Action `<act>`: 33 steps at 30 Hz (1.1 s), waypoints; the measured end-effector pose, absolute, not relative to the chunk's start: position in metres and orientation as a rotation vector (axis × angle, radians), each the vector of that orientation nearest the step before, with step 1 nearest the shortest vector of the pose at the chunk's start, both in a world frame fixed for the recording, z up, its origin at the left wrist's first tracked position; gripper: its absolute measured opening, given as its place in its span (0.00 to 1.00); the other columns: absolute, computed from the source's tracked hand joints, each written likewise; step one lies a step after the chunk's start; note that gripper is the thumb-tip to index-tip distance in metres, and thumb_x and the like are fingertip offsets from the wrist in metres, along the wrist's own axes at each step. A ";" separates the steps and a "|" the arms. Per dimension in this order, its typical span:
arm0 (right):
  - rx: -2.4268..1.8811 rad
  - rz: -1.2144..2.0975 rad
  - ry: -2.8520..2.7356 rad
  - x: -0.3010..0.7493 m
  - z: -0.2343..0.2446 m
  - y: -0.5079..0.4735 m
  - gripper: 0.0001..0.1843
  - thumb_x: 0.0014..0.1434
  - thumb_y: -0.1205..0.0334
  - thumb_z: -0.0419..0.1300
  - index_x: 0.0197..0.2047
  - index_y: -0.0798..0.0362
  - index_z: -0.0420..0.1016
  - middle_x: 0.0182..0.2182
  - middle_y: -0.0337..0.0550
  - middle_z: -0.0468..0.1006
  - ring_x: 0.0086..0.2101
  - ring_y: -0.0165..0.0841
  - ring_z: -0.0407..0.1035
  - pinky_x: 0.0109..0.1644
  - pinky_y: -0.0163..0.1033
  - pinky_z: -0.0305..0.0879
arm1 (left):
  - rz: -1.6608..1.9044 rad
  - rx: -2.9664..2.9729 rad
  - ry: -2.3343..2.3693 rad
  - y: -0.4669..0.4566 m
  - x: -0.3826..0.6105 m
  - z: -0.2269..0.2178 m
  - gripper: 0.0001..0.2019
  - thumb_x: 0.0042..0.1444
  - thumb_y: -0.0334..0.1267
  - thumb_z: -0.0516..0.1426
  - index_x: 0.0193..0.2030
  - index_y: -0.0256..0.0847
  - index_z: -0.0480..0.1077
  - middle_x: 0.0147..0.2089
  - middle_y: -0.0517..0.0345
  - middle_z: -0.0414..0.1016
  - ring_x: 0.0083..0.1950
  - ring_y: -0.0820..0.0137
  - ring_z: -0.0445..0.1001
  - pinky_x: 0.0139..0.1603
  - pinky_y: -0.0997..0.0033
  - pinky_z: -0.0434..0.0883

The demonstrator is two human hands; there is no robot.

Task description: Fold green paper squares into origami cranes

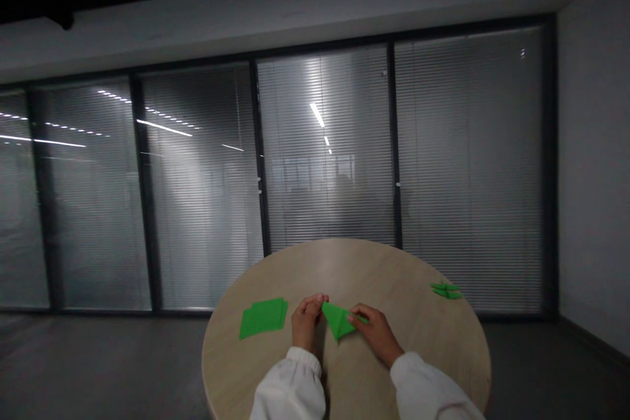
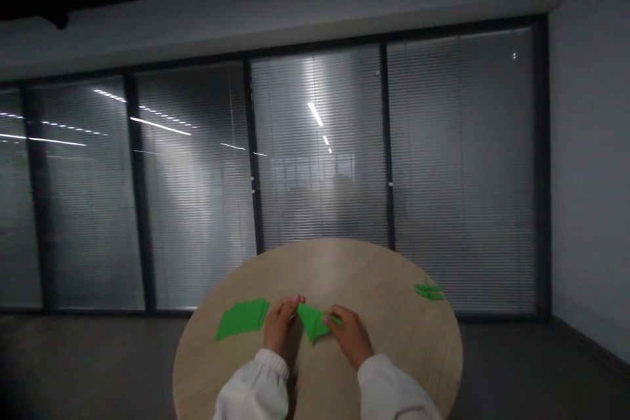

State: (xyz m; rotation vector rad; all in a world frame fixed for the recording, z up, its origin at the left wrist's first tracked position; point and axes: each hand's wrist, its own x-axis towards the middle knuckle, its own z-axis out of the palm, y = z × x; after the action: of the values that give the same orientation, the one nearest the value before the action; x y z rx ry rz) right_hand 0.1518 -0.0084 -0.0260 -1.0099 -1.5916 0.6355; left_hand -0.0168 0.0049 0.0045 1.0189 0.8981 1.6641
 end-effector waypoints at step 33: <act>-0.922 0.308 -1.510 0.155 -0.022 -0.010 0.11 0.56 0.53 0.59 0.32 0.51 0.76 0.31 0.43 0.75 0.34 0.36 0.70 0.41 0.38 0.66 | 1.555 2.370 1.248 0.001 -0.008 -0.005 0.09 0.56 0.38 0.53 0.34 0.42 0.75 0.34 0.54 0.79 0.40 0.62 0.75 0.51 0.55 0.67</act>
State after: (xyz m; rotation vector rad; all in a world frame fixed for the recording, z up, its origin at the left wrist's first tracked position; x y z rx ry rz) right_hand 0.1545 -0.0096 -0.0215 -0.9217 -1.5097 0.3076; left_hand -0.0080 0.0009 -0.0049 2.3701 1.2480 1.5546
